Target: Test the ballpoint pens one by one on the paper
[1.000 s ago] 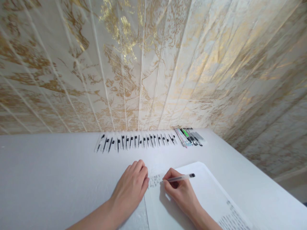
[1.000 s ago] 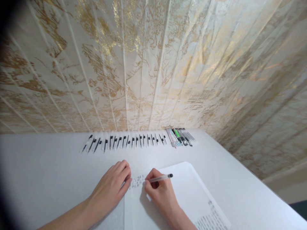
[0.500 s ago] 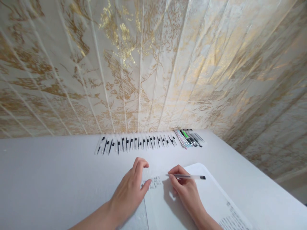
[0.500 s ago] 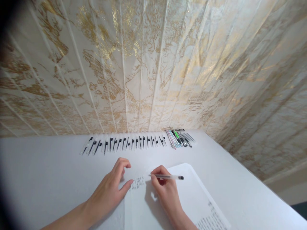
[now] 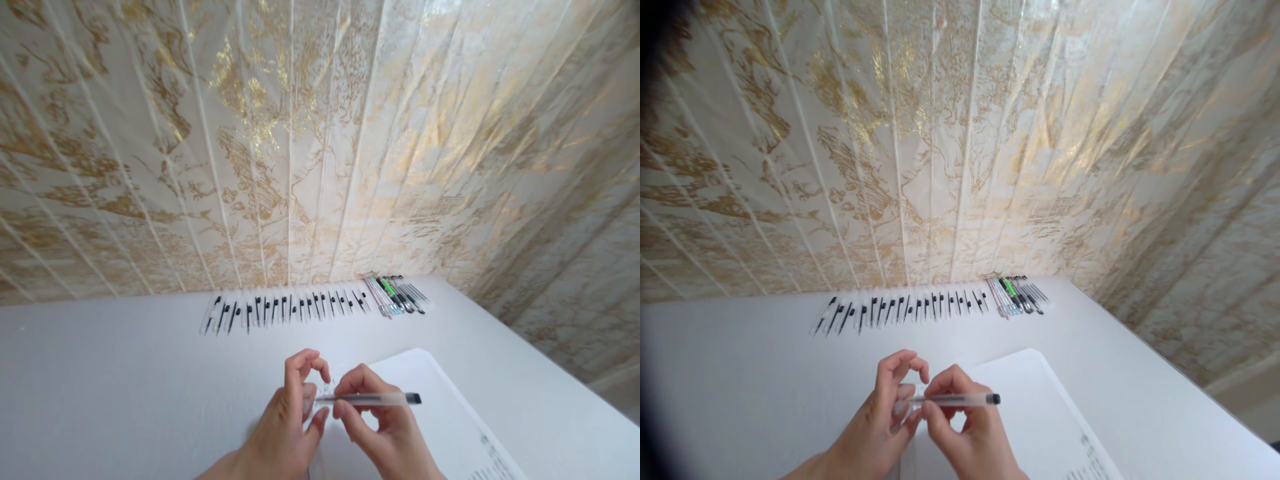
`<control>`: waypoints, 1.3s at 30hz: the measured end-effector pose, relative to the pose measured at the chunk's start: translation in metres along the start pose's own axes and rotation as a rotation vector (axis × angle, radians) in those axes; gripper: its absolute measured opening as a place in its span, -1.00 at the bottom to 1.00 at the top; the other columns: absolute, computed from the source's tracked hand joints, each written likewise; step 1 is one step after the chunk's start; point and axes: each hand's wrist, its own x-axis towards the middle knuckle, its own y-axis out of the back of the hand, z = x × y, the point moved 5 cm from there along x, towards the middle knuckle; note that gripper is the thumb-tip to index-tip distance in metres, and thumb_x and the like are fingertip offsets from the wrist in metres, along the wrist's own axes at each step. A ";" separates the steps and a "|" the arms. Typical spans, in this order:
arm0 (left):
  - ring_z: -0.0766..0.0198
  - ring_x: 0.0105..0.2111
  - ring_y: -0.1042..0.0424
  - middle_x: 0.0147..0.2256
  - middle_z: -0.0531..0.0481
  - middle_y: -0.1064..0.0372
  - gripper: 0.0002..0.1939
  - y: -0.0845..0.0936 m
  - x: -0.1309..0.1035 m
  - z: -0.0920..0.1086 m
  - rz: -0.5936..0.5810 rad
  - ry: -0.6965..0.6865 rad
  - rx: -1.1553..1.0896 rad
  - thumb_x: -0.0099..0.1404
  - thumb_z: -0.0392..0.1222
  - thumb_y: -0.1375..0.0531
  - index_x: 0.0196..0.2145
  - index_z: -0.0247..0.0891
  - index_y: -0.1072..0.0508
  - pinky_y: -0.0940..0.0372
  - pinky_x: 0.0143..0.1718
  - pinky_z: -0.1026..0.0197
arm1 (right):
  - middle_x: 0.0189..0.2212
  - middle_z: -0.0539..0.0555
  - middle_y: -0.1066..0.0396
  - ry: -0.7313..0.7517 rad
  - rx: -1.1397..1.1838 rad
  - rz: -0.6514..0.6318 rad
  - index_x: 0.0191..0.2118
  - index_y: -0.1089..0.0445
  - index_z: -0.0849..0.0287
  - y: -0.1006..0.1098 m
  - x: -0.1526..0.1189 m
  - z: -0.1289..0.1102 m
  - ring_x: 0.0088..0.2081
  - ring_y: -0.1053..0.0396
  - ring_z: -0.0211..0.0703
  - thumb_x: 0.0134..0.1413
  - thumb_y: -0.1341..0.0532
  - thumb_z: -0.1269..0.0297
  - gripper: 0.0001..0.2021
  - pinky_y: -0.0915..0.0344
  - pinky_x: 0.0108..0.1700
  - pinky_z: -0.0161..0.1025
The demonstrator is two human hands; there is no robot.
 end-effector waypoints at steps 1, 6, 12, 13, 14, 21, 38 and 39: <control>0.44 -0.52 -0.21 -0.10 0.00 -0.21 -0.50 0.001 0.002 0.001 -0.006 0.033 -0.089 0.28 -0.37 -0.09 0.07 -0.03 0.02 -0.17 -0.43 0.31 | -0.52 0.00 -0.37 0.044 -0.035 0.005 -0.38 -0.35 0.16 0.002 0.000 -0.002 -0.51 -0.28 -0.27 0.13 -0.17 0.24 -0.87 -0.26 -0.45 -0.35; 0.44 -0.54 -0.26 -0.38 0.05 -0.28 -0.86 0.004 0.012 0.001 0.095 0.354 -0.846 0.37 -0.25 -0.03 -0.14 -0.29 -0.33 -0.21 -0.44 0.33 | -0.51 0.00 -0.35 0.306 -0.199 0.077 -0.30 -0.35 0.11 0.005 -0.004 -0.012 -0.51 -0.30 -0.25 0.15 -0.13 0.40 -0.92 -0.28 -0.45 -0.36; 0.09 -0.08 -0.46 -0.24 -0.11 -0.43 -0.84 0.003 0.011 0.004 0.225 0.532 -1.163 0.30 -0.40 -0.10 -0.16 -0.30 -0.37 -0.30 -0.08 0.16 | -0.40 0.08 -0.36 0.567 -0.244 -0.051 -0.14 -0.32 0.09 -0.016 -0.013 -0.014 -0.42 -0.36 -0.22 0.10 -0.06 0.54 -0.73 -0.31 -0.40 -0.36; 0.08 -0.06 -0.46 -0.24 -0.11 -0.44 -0.85 0.002 0.010 0.005 0.225 0.533 -1.174 0.30 -0.40 -0.10 -0.17 -0.30 -0.37 -0.31 -0.07 0.15 | -0.41 0.08 -0.36 0.567 -0.252 -0.053 -0.13 -0.32 0.09 -0.018 -0.013 -0.012 -0.43 -0.36 -0.22 0.11 -0.06 0.54 -0.73 -0.31 -0.41 -0.36; 0.06 -0.06 -0.46 -0.25 -0.11 -0.45 -0.85 0.001 0.010 0.006 0.225 0.534 -1.180 0.30 -0.40 -0.10 -0.18 -0.30 -0.37 -0.31 -0.08 0.15 | -0.41 0.08 -0.36 0.566 -0.259 -0.049 -0.14 -0.31 0.09 -0.019 -0.014 -0.011 -0.43 -0.36 -0.22 0.11 -0.06 0.54 -0.74 -0.31 -0.41 -0.36; 0.06 -0.02 -0.44 -0.25 -0.08 -0.46 -0.89 -0.008 0.007 0.008 0.137 0.526 -1.206 0.28 -0.32 -0.16 -0.21 -0.28 -0.39 -0.27 -0.04 0.14 | -0.37 0.11 -0.41 0.607 -0.344 -0.077 -0.09 -0.32 0.09 -0.023 -0.015 -0.006 -0.36 -0.40 -0.17 0.18 -0.06 0.46 -0.77 -0.36 -0.36 -0.33; -0.03 0.18 -0.18 0.17 -0.15 -0.26 -0.51 -0.029 -0.006 0.006 -0.329 0.007 -0.248 0.35 0.09 -0.09 0.17 -0.11 -0.29 0.00 0.20 -0.06 | -0.48 0.02 -0.36 0.235 -0.250 0.009 -0.37 -0.30 0.11 0.024 0.001 -0.016 -0.46 -0.32 -0.23 0.30 0.01 0.06 -0.68 -0.28 -0.39 -0.35; -0.09 0.23 -0.08 0.23 -0.14 -0.16 -0.45 -0.030 -0.007 0.001 -0.376 -0.100 -0.038 0.28 0.10 -0.17 0.18 -0.07 -0.28 0.10 0.24 -0.11 | -0.48 0.02 -0.38 0.162 -0.272 0.046 -0.37 -0.31 0.11 0.039 0.009 -0.008 -0.45 -0.34 -0.21 0.30 0.04 0.06 -0.67 -0.28 -0.37 -0.34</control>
